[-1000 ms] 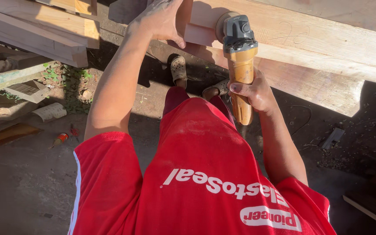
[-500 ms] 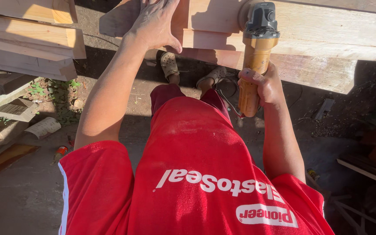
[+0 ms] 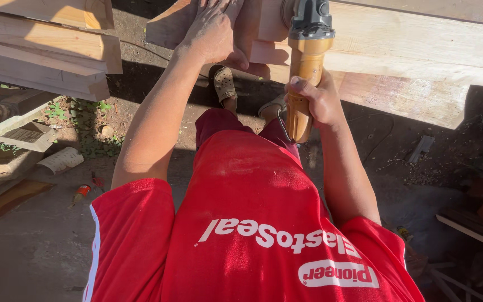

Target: The person uses an angle grinder with a sanding disc to smooth the edges and surfaces of several wooden planks. They hold each plank with one hand and move the grinder along the wood, then set the finished pieces aside.

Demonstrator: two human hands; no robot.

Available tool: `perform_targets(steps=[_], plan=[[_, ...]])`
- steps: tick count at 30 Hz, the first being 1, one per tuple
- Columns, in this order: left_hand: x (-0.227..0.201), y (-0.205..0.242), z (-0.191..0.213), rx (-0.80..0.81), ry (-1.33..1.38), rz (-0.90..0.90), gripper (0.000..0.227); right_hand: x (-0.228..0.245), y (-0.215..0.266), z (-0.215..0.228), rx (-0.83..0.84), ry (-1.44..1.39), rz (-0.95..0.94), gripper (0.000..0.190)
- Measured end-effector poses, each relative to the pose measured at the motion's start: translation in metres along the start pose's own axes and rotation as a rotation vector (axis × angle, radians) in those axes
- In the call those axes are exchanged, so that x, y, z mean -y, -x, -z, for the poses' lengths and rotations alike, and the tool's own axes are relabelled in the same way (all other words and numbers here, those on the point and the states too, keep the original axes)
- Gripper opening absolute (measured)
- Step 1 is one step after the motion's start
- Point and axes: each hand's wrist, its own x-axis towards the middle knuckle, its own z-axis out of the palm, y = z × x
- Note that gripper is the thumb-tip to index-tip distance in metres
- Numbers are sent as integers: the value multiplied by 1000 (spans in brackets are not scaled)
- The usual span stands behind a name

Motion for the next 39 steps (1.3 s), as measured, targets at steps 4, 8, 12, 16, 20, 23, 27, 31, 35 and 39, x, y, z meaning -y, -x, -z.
perform_targets(steps=[4,8,12,16,20,23,27,31,35,39], plan=[[-4,1,4,26,101,44,136,6,-16,-23,30,110,8,39],[-2,0,-8,2,54,-1,140,17,-6,-2,-84,171,-8,37],[6,-5,-12,-38,-27,-44,147,25,9,43,-216,16,-34,35],[3,-3,-12,-2,-9,-20,150,28,29,82,-379,-94,-43,38],[4,-6,-6,-15,-3,-32,150,29,44,80,-397,-132,-38,42],[13,-4,-17,57,27,-14,142,18,42,45,-226,-61,-16,41],[39,-6,-42,86,64,31,102,6,19,-11,15,26,1,44],[55,-4,-61,122,49,199,67,10,13,-38,97,109,-19,47],[43,-2,-50,27,-75,-43,82,10,25,-23,-45,129,-55,44],[24,-2,-22,115,-3,0,109,6,40,13,-172,32,-57,40]])
